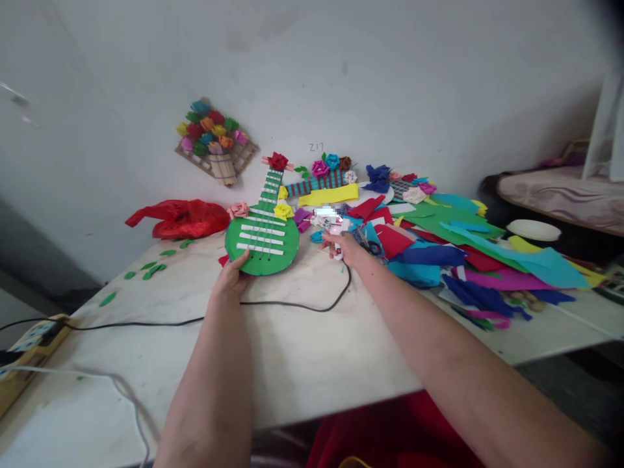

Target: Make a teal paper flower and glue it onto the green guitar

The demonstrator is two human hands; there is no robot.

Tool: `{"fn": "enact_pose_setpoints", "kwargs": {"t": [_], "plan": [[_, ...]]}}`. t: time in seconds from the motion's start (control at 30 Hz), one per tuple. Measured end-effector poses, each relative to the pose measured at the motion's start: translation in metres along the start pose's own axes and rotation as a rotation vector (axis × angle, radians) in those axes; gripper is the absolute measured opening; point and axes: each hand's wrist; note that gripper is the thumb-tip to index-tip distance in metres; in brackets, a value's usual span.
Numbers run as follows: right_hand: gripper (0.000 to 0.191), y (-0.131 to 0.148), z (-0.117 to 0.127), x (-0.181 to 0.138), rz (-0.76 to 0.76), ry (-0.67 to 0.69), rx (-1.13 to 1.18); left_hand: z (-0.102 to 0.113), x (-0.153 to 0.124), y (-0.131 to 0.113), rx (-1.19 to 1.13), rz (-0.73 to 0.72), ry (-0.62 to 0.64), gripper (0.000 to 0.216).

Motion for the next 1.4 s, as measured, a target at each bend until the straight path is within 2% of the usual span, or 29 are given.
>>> {"fn": "enact_pose_setpoints", "kwargs": {"t": [0.23,0.57,1.03,1.4], "plan": [[0.027,0.002,0.001,0.0,-0.002,-0.021,0.001,-0.001,-0.004,0.0,0.04,0.019,0.034,0.043],[0.032,0.0,-0.001,0.003,0.03,-0.058,-0.174,0.0,-0.003,0.0,0.059,0.013,0.045,0.04],[0.036,-0.006,0.002,0.01,-0.027,-0.113,-0.341,-0.004,-0.007,-0.002,0.057,0.014,0.029,0.043],[0.034,0.003,-0.004,0.002,-0.022,-0.116,-0.279,0.0,-0.003,-0.001,0.045,0.022,0.051,0.047]]}}
Point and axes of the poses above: each hand's wrist, its own x-axis towards the middle knuckle, its own z-axis out of the back of the hand, y = z × x, and after that the axes turned 5 degrees about -z, right-handed
